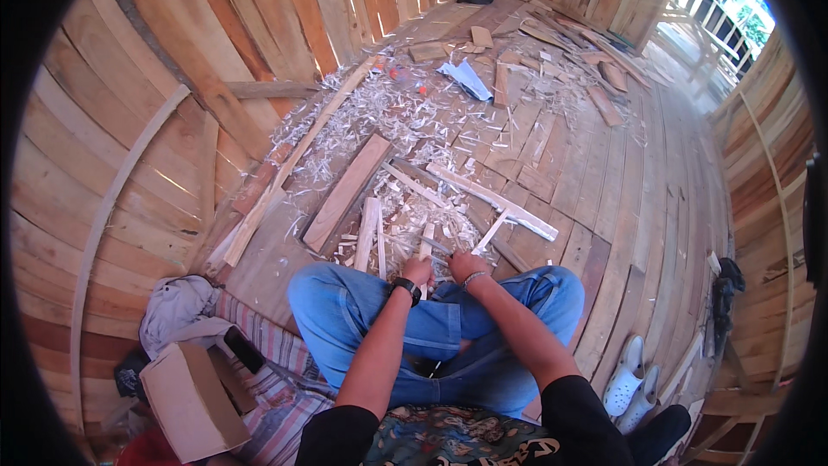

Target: The person shaves a piece of wood with a curved knife, removing thin strips while sitting on the floor.

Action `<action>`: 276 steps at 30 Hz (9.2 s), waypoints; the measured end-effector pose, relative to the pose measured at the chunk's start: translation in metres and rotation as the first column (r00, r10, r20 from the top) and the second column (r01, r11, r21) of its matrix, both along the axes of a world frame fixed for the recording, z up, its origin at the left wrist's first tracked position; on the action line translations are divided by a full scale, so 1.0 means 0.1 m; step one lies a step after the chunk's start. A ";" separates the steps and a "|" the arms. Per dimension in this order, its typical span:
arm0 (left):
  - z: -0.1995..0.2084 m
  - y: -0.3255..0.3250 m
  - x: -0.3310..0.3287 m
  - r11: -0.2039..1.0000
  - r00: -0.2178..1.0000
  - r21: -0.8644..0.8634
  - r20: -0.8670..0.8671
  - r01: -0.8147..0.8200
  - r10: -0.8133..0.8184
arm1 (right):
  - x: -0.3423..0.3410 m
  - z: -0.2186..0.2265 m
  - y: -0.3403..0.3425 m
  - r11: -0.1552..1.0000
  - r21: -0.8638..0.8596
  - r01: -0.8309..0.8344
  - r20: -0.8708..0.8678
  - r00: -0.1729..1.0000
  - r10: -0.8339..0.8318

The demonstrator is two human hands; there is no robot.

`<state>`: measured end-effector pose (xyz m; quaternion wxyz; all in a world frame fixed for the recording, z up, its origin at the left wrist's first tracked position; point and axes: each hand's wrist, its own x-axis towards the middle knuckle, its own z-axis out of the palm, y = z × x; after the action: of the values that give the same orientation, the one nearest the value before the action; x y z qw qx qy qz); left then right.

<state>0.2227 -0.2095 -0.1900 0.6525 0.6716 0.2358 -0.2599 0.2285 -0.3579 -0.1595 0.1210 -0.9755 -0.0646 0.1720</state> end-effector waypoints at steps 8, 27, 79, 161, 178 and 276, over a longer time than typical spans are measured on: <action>-0.05 -0.02 -0.03 0.999 0.999 0.048 0.023 -0.026 0.025 | -0.04 -0.24 0.02 0.987 -0.039 0.155 0.033 0.987 -0.154; -0.10 -0.04 -0.01 0.999 0.999 0.039 0.045 -0.003 0.001 | 0.04 -0.15 0.01 0.993 0.009 0.119 0.004 0.993 -0.119; -0.06 -0.04 -0.08 0.997 0.998 -0.049 -0.021 0.062 -0.063 | 0.07 -0.22 -0.02 0.998 0.018 0.057 -0.002 0.998 -0.057; 0.64 0.55 0.31 0.920 0.751 -0.032 0.566 -0.392 0.339 | 0.13 -0.10 0.50 0.892 0.441 0.098 -0.112 0.992 -0.053; 0.69 0.52 0.32 0.936 0.756 0.044 0.602 -0.350 0.255 | 0.13 -0.19 0.62 0.870 0.475 0.128 -0.120 0.990 -0.080; 0.63 0.60 0.32 0.918 0.745 -0.057 0.566 -0.392 0.353 | 0.22 -0.31 0.67 0.901 0.421 0.107 -0.060 0.994 -0.091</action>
<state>0.2544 -0.1492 -0.1271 0.7090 0.6781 0.1694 0.0941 0.2506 -0.2914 -0.1907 0.3394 -0.9246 -0.0483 0.1663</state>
